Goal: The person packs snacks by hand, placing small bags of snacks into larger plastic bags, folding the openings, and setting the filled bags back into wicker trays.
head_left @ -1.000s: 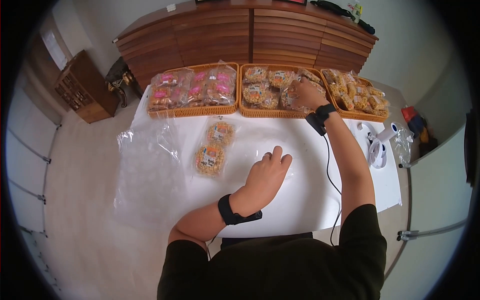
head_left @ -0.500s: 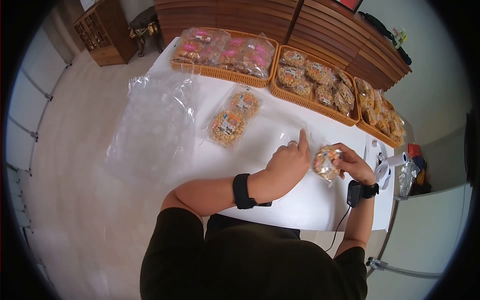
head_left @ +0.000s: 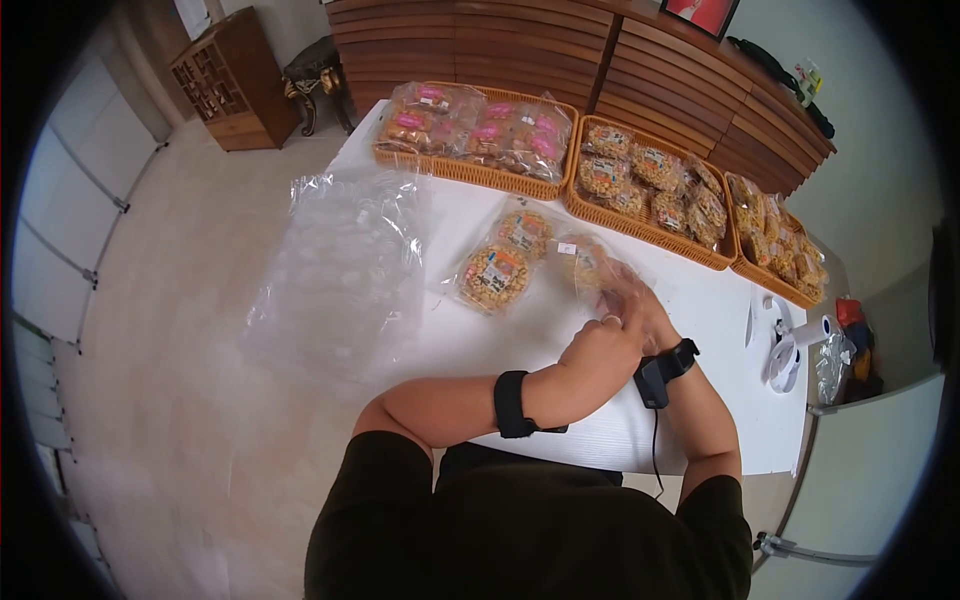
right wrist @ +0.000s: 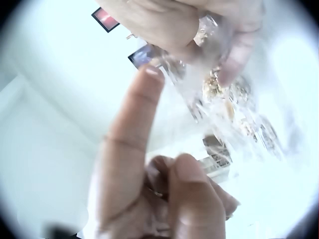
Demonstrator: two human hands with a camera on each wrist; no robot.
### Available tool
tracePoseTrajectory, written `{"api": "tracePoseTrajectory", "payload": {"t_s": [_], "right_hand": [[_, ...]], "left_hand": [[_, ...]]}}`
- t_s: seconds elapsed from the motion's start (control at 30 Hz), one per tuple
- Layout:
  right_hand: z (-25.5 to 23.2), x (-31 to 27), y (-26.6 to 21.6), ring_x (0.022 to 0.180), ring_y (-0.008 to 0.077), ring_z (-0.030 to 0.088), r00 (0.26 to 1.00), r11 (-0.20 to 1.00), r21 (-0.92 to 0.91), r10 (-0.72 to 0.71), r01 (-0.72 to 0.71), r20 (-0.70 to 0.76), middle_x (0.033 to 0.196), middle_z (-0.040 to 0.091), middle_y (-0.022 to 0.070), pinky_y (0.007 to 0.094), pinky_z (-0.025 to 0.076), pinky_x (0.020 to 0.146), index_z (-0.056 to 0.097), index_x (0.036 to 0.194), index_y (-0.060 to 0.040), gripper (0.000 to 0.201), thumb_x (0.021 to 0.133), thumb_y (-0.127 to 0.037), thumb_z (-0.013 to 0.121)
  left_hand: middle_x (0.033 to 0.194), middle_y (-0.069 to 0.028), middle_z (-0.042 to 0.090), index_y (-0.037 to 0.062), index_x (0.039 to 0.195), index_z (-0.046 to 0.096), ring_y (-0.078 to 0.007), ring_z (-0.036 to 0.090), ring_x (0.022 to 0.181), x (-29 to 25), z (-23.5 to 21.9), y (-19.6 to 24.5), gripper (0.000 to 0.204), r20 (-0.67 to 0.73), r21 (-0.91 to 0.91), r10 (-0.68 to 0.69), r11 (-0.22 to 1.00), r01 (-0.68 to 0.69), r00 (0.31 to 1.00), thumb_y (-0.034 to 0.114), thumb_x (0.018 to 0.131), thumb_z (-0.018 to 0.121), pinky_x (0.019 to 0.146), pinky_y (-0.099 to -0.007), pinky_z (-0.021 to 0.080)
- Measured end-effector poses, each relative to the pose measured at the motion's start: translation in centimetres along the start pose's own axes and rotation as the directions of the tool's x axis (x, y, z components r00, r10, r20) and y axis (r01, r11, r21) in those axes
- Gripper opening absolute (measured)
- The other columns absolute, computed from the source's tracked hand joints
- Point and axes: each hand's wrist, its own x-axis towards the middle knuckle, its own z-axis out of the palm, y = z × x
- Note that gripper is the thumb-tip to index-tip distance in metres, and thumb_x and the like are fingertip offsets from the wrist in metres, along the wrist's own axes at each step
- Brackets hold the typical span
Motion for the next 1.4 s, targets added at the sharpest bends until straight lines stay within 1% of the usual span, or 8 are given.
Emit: {"api": "tracePoseTrajectory", "payload": {"t_s": [0.17, 0.23, 0.43, 0.5, 0.9, 1.0, 1.2, 1.4], "right_hand": [[1.9, 1.1, 1.1, 0.083, 0.0133, 0.056, 0.995, 0.999, 0.039, 0.014, -0.010, -0.099, 0.100, 0.054, 0.0035, 0.0259, 0.048, 0.068, 0.036, 0.127, -0.0032, 0.056, 0.085, -0.023, 0.066], [1.3, 1.7, 1.9, 0.081, 0.0120, 0.055, 0.996, 0.998, 0.056, -0.020, 0.025, -0.084, 0.098, 0.054, 0.0028, 0.0250, 0.049, 0.069, 0.036, 0.126, -0.0037, 0.054, 0.085, -0.022, 0.066], [-0.6, 2.5, 1.5, 0.074, 0.0065, 0.054, 0.989, 0.994, 0.083, 0.054, -0.066, 0.138, 0.093, 0.055, 0.0010, 0.0190, 0.050, 0.063, 0.043, 0.116, -0.0055, 0.037, 0.088, -0.018, 0.063], [-0.5, 3.0, 1.3, 0.072, 0.0069, 0.054, 0.993, 0.977, 0.182, 0.104, -0.112, 0.054, 0.093, 0.055, 0.0018, 0.0176, 0.049, 0.060, 0.045, 0.114, -0.0050, 0.031, 0.089, -0.017, 0.061], [2.5, 6.4, 2.5, 0.085, 0.0147, 0.059, 0.989, 0.990, -0.017, -0.140, 0.139, -0.053, 0.098, 0.057, 0.0104, 0.0254, 0.051, 0.075, 0.040, 0.123, 0.0016, 0.042, 0.089, -0.013, 0.058], [1.3, 8.3, 4.0, 0.091, 0.0172, 0.060, 0.980, 0.981, -0.012, -0.195, 0.195, 0.033, 0.101, 0.058, 0.0113, 0.0274, 0.051, 0.082, 0.035, 0.129, 0.0024, 0.049, 0.087, -0.008, 0.057], [-1.5, 6.6, 1.0, 0.099, 0.0170, 0.057, 0.931, 0.926, -0.334, -0.049, 0.178, 0.361, 0.108, 0.057, 0.0114, 0.0288, 0.049, 0.087, 0.043, 0.127, 0.0024, 0.044, 0.089, -0.015, 0.058], [-6.0, -0.7, -9.8, 0.064, 0.0145, 0.064, 0.909, 0.615, -0.751, 0.129, 0.241, 0.397, 0.074, 0.065, 0.0091, 0.0254, 0.052, 0.059, 0.065, 0.087, 0.0019, 0.026, 0.091, -0.021, 0.054]], "left_hand": [[0.118, -0.0216, 0.053, -0.0030, 0.104, 0.061, -0.0174, 0.060, 0.066, -0.4, -0.6, -0.1, 0.038, -0.004, 0.010, 0.105, 0.994, -0.105, 0.994, 0.010, 0.068, 0.059, 0.048, -0.0249, 0.049], [0.117, -0.0213, 0.053, 0.0001, 0.119, 0.052, -0.0270, 0.063, 0.074, -0.2, -0.9, -1.7, 0.046, -0.075, -0.499, 0.190, 0.843, -0.202, 0.979, 0.011, 0.075, 0.057, 0.056, -0.0338, 0.052], [0.128, -0.0263, 0.047, -0.0026, 0.136, 0.032, -0.0399, 0.046, 0.116, 1.8, 1.3, -15.7, 0.065, 0.109, -0.488, -0.509, 0.721, 0.492, 0.854, 0.040, 0.090, 0.049, 0.099, -0.0401, 0.037], [0.139, -0.0250, 0.035, -0.0031, 0.139, 0.026, -0.0353, 0.033, 0.131, 1.3, 2.9, -18.8, 0.069, 0.536, -0.431, -0.482, 0.550, 0.715, 0.693, 0.046, 0.093, 0.042, 0.107, -0.0366, 0.027], [0.145, -0.0189, 0.028, 0.0025, 0.144, 0.016, -0.0258, 0.025, 0.136, 1.0, 3.5, -19.2, 0.075, 0.689, -0.687, -0.143, 0.185, 0.703, 0.711, 0.048, 0.092, 0.045, 0.108, -0.0324, 0.024], [0.143, -0.0199, 0.032, 0.0054, 0.145, 0.015, -0.0272, 0.031, 0.133, 0.8, 7.0, -19.8, 0.076, 0.503, -0.607, -0.324, 0.527, 0.595, 0.801, 0.043, 0.090, 0.052, 0.107, -0.0332, 0.025], [0.143, -0.0219, 0.032, 0.0071, 0.145, 0.014, -0.0316, 0.029, 0.134, 0.3, 7.8, -20.6, 0.077, 0.470, -0.568, -0.372, 0.567, 0.596, 0.801, 0.033, 0.087, 0.058, 0.108, -0.0338, 0.024], [0.141, -0.0239, 0.033, 0.0118, 0.145, 0.015, -0.0396, 0.029, 0.132, 0.2, 7.5, -20.7, 0.078, 0.490, -0.531, -0.416, 0.554, 0.641, 0.766, 0.038, 0.086, 0.057, 0.108, -0.0413, 0.026]]}}
